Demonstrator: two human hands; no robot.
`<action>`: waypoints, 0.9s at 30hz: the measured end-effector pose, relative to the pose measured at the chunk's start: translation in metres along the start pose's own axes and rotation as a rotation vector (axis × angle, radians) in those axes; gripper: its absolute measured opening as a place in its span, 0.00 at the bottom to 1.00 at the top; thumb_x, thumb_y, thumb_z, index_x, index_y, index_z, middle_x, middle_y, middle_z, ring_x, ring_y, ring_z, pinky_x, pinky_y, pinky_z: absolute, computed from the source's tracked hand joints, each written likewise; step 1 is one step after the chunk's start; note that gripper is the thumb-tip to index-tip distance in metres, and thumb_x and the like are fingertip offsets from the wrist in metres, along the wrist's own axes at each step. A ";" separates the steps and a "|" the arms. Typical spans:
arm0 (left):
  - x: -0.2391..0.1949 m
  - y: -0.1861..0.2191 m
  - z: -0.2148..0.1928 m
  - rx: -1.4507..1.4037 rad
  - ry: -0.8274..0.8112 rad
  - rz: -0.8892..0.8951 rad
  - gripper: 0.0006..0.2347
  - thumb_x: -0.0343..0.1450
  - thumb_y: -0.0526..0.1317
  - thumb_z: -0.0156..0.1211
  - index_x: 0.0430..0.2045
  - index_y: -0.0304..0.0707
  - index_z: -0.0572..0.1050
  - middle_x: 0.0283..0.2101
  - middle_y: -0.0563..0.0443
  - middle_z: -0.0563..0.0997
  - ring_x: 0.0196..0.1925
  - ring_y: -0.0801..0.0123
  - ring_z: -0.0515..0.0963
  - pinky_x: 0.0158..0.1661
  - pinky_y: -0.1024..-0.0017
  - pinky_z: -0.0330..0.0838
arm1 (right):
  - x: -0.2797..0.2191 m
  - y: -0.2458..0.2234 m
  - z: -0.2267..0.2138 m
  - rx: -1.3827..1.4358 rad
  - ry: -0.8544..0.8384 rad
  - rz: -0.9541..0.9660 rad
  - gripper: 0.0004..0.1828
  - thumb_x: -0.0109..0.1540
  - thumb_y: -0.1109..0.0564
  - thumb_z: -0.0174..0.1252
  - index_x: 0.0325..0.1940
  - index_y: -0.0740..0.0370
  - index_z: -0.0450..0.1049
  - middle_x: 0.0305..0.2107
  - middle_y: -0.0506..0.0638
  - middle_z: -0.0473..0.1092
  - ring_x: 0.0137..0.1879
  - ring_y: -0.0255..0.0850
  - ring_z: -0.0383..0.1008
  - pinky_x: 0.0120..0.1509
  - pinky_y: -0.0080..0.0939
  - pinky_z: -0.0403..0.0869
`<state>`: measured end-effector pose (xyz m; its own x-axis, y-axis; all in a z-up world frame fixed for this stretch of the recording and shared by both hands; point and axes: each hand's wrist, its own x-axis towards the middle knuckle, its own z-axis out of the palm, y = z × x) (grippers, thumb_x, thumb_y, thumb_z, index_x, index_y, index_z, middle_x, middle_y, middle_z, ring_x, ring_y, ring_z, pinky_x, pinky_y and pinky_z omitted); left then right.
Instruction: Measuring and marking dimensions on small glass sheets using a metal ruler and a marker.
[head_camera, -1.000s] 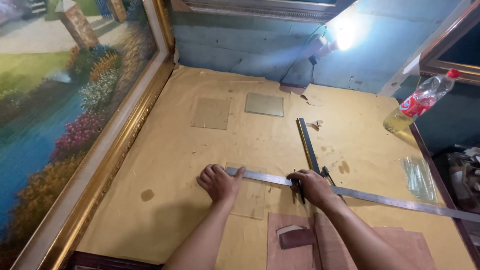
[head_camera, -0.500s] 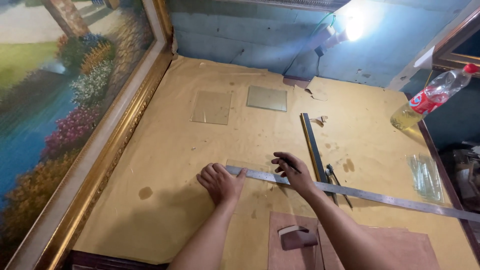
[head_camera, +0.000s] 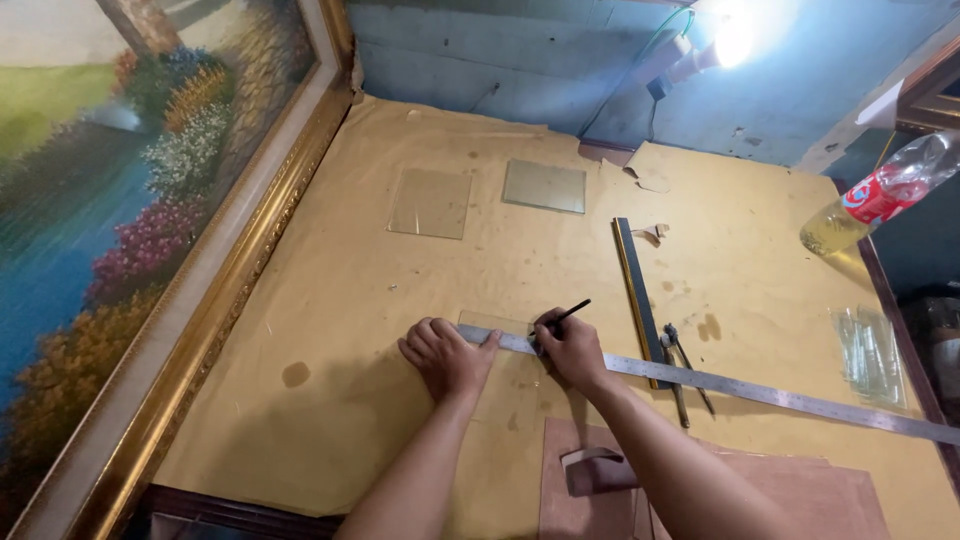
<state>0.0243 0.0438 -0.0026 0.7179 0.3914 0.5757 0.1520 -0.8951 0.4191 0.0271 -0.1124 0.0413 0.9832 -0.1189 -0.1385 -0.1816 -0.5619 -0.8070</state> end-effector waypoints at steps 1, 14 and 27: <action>0.000 0.000 0.000 0.001 -0.001 0.000 0.28 0.39 0.59 0.64 0.19 0.40 0.61 0.32 0.46 0.65 0.41 0.50 0.66 0.42 0.53 0.58 | 0.007 0.011 0.003 0.000 0.000 0.001 0.07 0.53 0.52 0.56 0.34 0.50 0.75 0.24 0.51 0.73 0.37 0.44 0.73 0.43 0.41 0.70; 0.002 0.002 -0.003 -0.001 0.037 0.015 0.27 0.38 0.57 0.65 0.18 0.40 0.61 0.31 0.45 0.66 0.40 0.50 0.67 0.40 0.54 0.59 | -0.005 -0.004 -0.002 0.035 0.007 -0.064 0.07 0.52 0.55 0.54 0.34 0.54 0.72 0.24 0.54 0.72 0.37 0.48 0.73 0.42 0.44 0.70; 0.000 0.000 0.000 0.000 0.048 0.019 0.28 0.39 0.58 0.64 0.18 0.40 0.61 0.31 0.45 0.66 0.40 0.49 0.67 0.41 0.53 0.59 | 0.019 0.029 0.008 -0.033 0.033 -0.118 0.07 0.52 0.55 0.55 0.34 0.53 0.72 0.25 0.57 0.72 0.39 0.51 0.72 0.42 0.47 0.70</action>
<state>0.0241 0.0439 -0.0027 0.6871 0.3840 0.6168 0.1383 -0.9026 0.4077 0.0407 -0.1238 0.0107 0.9968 -0.0768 -0.0238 -0.0653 -0.6003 -0.7971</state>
